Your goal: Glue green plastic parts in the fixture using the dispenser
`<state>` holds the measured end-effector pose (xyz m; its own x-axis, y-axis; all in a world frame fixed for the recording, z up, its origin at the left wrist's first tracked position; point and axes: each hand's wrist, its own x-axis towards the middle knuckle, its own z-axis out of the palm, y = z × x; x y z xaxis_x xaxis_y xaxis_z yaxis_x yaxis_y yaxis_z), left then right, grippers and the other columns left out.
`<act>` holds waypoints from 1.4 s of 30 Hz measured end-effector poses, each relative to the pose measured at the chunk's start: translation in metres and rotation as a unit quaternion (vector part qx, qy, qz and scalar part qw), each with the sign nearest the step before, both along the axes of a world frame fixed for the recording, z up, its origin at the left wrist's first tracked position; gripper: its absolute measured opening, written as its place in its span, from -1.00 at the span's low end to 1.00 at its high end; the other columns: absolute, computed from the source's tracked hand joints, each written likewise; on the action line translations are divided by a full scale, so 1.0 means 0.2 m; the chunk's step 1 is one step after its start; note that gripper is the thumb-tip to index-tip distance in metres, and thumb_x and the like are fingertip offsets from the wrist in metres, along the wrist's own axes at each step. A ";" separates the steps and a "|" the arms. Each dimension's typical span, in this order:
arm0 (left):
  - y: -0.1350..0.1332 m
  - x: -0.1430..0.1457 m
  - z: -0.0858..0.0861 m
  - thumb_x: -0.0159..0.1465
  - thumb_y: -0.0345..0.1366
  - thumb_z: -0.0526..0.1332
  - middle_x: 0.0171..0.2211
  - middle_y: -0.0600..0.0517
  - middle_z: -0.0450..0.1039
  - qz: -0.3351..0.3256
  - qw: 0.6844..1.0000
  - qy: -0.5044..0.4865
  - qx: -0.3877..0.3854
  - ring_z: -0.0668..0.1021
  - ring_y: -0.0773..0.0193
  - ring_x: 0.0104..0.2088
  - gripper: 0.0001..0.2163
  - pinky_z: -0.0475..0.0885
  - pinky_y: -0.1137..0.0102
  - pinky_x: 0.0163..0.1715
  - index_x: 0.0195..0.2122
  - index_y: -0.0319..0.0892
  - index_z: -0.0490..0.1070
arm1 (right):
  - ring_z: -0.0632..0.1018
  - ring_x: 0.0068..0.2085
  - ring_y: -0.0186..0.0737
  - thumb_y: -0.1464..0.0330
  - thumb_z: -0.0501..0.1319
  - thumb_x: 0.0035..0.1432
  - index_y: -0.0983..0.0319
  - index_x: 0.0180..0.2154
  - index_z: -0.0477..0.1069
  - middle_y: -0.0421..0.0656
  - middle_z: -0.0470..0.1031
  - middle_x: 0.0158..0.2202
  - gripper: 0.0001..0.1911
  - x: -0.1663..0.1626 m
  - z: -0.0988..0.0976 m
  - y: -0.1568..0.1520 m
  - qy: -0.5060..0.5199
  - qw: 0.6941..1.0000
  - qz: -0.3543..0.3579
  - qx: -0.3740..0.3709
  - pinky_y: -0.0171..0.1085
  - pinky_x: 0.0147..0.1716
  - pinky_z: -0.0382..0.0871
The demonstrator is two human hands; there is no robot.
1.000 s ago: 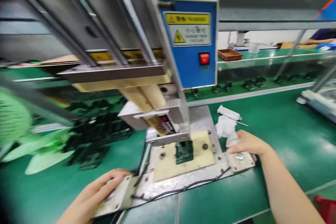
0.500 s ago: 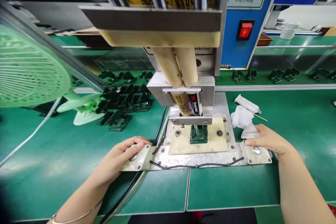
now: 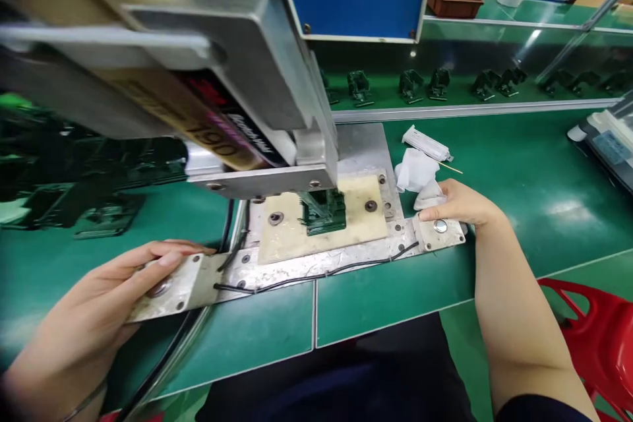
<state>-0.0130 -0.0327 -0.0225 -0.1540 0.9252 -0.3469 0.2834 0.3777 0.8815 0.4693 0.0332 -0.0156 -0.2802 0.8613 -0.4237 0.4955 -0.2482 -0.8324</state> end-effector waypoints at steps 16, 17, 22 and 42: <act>0.01 0.07 0.04 -0.23 0.22 0.52 -0.29 0.01 0.52 0.060 0.998 0.004 0.002 0.47 0.29 -0.40 -0.44 0.35 0.57 -0.54 -0.43 -0.17 0.57 | 0.49 -0.37 -0.19 0.01 0.52 -0.28 0.24 -0.39 0.55 -0.22 0.50 -0.43 -0.50 -0.02 0.04 0.00 -0.018 1.000 -0.002 -0.008 -0.22 -0.33 0.34; 0.01 0.07 0.04 -0.21 0.21 0.52 -0.28 0.01 0.53 0.059 0.998 0.002 0.004 0.47 0.29 -0.39 -0.45 0.36 0.57 -0.53 -0.43 -0.17 0.57 | 0.49 -0.35 -0.17 0.01 0.52 -0.28 0.23 -0.37 0.56 -0.21 0.51 -0.41 -0.49 -0.02 0.04 0.00 -0.020 1.000 -0.005 -0.012 -0.21 -0.32 0.34; 0.00 0.08 0.05 -0.10 0.13 0.50 -0.31 0.01 0.52 0.048 0.999 0.005 0.005 0.44 0.31 -0.44 -0.54 0.25 0.53 -0.62 -0.39 -0.16 0.58 | 0.46 -0.37 -0.20 0.00 0.53 -0.27 0.24 -0.39 0.52 -0.20 0.47 -0.42 -0.48 -0.02 0.06 -0.01 -0.019 1.000 -0.009 -0.022 -0.22 -0.34 0.30; 0.01 0.17 0.18 0.12 -0.30 0.42 -0.14 0.05 0.56 0.007 0.946 0.169 0.278 0.56 0.27 -0.18 -0.69 0.49 0.40 -0.06 -0.09 -0.12 0.52 | 0.42 -0.40 -0.24 -0.01 0.52 -0.21 0.28 -0.36 0.48 -0.18 0.44 -0.43 -0.45 0.02 0.04 -0.01 -0.014 0.999 -0.003 -0.048 -0.24 -0.39 0.29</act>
<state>0.0213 -0.0308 0.0144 -0.1824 0.9474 0.2631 0.5835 -0.1111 0.8045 0.4743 0.0306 -0.0086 -0.2627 0.8178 -0.5121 0.5160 -0.3294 -0.7907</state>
